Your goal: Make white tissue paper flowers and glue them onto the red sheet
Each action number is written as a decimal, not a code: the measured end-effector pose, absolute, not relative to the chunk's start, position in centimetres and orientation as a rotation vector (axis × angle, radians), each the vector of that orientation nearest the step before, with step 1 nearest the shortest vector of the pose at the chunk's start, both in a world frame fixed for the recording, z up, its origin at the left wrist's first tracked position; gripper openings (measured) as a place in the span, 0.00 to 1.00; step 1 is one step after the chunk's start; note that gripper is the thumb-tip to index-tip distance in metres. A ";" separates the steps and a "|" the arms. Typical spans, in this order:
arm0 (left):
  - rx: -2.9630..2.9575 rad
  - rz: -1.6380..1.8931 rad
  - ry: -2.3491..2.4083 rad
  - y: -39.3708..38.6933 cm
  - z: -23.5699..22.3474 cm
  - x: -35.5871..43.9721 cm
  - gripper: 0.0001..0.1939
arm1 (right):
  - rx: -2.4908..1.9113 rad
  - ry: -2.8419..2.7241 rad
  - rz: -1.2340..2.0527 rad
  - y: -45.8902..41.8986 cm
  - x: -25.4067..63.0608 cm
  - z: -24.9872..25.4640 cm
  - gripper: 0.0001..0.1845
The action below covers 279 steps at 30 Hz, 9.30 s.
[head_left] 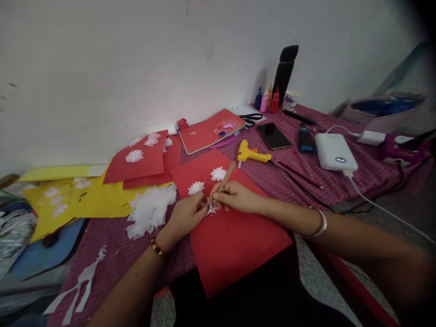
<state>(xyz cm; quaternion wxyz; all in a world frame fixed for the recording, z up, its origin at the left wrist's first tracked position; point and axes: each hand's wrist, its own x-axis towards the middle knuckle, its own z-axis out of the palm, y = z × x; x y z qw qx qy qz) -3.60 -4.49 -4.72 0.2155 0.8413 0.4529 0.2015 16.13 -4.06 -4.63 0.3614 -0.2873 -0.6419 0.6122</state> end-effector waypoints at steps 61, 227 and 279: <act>2.208 0.479 1.153 -3.6 -4.0 -4.5 0.09 | -0.901 -1.834 1.524 -4.6 15.7 -5.3 0.07; 1.285 1.315 1.014 -5.4 -1.0 -4.2 0.04 | -0.704 -1.485 1.346 -2.6 11.7 -2.4 0.19; 2.163 0.508 1.181 -4.3 -4.8 -3.7 0.04 | -0.881 -1.994 1.345 -4.2 15.5 -5.0 0.11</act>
